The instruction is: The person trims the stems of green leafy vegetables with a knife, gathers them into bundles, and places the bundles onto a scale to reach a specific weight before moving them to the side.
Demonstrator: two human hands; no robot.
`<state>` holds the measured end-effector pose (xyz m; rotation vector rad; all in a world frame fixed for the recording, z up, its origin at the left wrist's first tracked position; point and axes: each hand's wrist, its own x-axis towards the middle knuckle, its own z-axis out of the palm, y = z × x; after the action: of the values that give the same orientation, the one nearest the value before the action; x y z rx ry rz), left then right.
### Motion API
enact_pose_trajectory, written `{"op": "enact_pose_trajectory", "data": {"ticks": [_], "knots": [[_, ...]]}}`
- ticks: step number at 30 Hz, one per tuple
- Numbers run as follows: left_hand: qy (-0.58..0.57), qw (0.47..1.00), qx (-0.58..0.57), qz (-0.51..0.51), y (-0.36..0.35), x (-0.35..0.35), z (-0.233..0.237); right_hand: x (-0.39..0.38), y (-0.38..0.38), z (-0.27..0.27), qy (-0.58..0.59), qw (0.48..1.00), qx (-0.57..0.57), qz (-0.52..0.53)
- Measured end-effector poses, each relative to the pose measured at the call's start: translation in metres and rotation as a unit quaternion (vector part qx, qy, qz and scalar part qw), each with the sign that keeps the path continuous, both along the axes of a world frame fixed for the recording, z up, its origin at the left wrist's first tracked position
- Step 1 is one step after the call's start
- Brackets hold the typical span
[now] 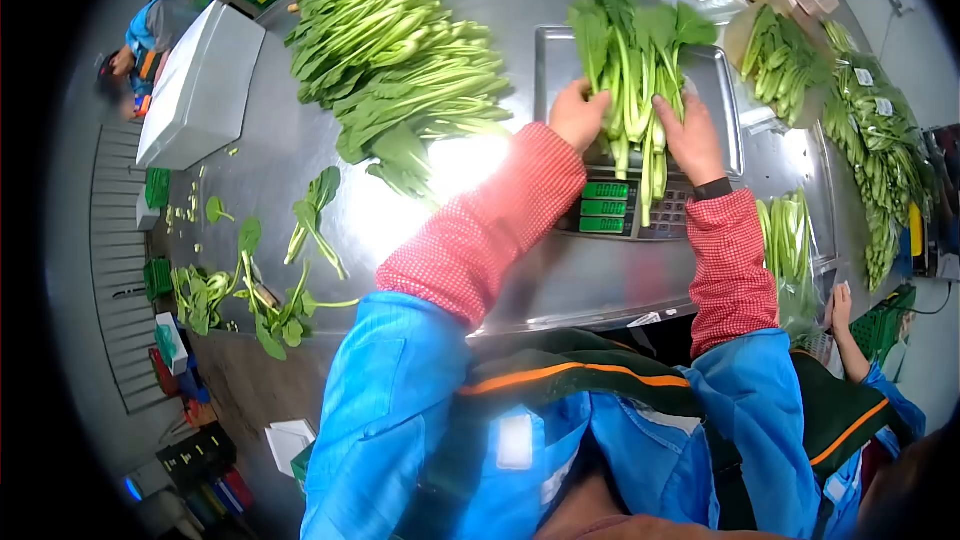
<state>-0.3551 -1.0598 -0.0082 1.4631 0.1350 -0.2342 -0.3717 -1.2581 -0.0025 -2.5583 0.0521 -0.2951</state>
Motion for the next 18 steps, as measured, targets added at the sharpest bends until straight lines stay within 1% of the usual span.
{"op": "enact_pose_trajectory", "data": {"ticks": [1,2,3,4,5,7,8,9,10,11,12,13,15,16,18], "knots": [[-0.022,0.998,0.064,0.003,0.003,0.003,-0.005,-0.004,-0.002,0.011,-0.001,1.0,-0.012,-0.008],[0.0,0.998,0.064,0.013,0.004,0.004,-0.01,-0.008,-0.005,0.026,0.0,1.0,-0.023,-0.015],[0.025,0.997,0.066,0.021,0.007,-0.002,-0.005,-0.013,-0.007,0.039,0.003,0.999,-0.034,-0.024],[-0.025,0.985,0.168,0.01,0.018,-0.01,0.016,-0.014,-0.013,0.044,-0.036,0.997,-0.052,-0.033],[-0.029,0.992,0.111,0.047,0.023,-0.019,0.02,-0.019,-0.016,0.051,-0.066,0.996,-0.048,-0.039],[0.005,0.993,0.117,0.021,0.049,-0.026,0.012,-0.036,-0.017,0.062,-0.127,0.99,-0.041,-0.051],[-0.002,0.993,0.118,0.029,0.062,-0.032,0.008,-0.045,-0.016,0.063,-0.15,0.987,-0.027,-0.049],[-0.007,0.992,0.119,0.037,0.076,-0.04,0.006,-0.056,-0.014,0.064,-0.135,0.99,-0.003,-0.05],[-0.017,0.997,0.067,0.033,0.086,-0.052,0.019,-0.067,-0.011,0.065,-0.119,0.991,0.02,-0.051],[0.01,0.997,0.003,0.073,0.089,-0.071,0.033,-0.077,-0.008,0.066,-0.103,0.992,0.043,-0.052],[0.015,0.996,-0.033,0.08,0.097,-0.086,0.035,-0.085,-0.008,0.061,-0.109,0.992,0.044,-0.053],[0.019,0.994,-0.068,0.088,0.106,-0.098,0.037,-0.094,-0.007,0.057,-0.075,0.992,0.077,-0.065],[0.033,0.994,-0.046,0.096,0.119,-0.121,0.041,-0.113,-0.002,0.051,-0.007,0.985,0.145,-0.093],[0.039,0.994,-0.034,0.097,0.127,-0.131,0.036,-0.123,0.002,0.047,-0.024,0.984,0.153,-0.093],[0.036,0.994,0.001,0.1,0.139,-0.151,0.022,-0.139,0.006,0.034,0.019,0.986,0.138,-0.093]]}}
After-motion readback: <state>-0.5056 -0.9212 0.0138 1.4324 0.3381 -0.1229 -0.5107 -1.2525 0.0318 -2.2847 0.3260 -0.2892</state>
